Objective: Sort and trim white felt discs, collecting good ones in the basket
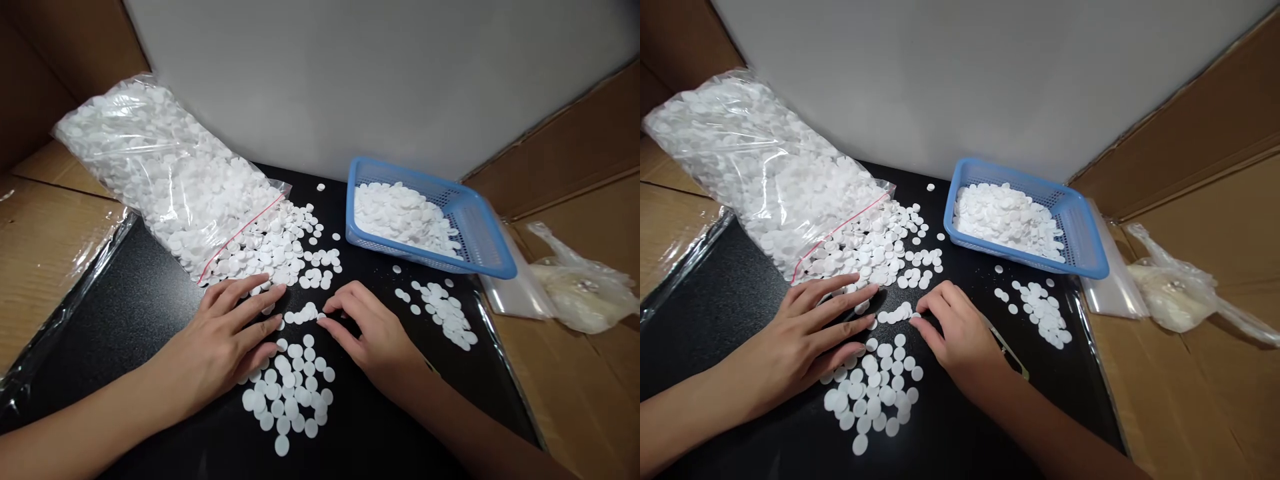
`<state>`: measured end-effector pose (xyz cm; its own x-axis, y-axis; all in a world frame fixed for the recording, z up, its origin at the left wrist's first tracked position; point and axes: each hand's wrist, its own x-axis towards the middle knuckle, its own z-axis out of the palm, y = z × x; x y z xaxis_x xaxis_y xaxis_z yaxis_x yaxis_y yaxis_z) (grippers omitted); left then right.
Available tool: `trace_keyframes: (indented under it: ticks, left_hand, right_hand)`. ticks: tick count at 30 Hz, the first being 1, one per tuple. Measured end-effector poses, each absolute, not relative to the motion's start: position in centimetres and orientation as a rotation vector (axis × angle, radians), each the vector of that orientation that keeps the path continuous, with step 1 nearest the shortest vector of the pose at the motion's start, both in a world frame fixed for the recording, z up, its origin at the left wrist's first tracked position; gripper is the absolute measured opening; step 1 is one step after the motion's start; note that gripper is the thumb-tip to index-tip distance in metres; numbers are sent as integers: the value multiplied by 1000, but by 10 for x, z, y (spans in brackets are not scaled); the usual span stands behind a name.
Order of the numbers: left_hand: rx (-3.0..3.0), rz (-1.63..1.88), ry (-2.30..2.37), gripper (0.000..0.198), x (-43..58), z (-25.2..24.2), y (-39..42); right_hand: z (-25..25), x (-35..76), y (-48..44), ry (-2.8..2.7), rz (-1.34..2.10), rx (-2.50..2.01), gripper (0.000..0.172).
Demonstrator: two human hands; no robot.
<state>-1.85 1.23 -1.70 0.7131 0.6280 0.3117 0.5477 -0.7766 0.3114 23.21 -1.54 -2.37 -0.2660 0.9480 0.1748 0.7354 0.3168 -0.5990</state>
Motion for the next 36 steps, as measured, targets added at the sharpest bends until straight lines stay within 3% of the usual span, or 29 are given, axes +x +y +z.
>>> trace_keyframes:
  ticks: [10,15,19,30,36]
  left_hand:
    - [2699,599,897,27,-13,-16,13]
    - [2702,600,883,24,-12,-21,12]
    - [2663,641,897,13,-11,-16,14]
    - [2824,379,823,18,21,-6,30]
    - [2584,506,818,23,17,-17,35]
  right_hand:
    - [-25,220,-11,-2352,98,-1219,18]
    - [-18,223,-14,-2029,559,-1411,18]
    - [-13,229,-15,-1921,869,-1573,27]
    - [-13,243,-9,-1920,800,-1557,16]
    - [-16,241,-11,-1949,791,-1530,9]
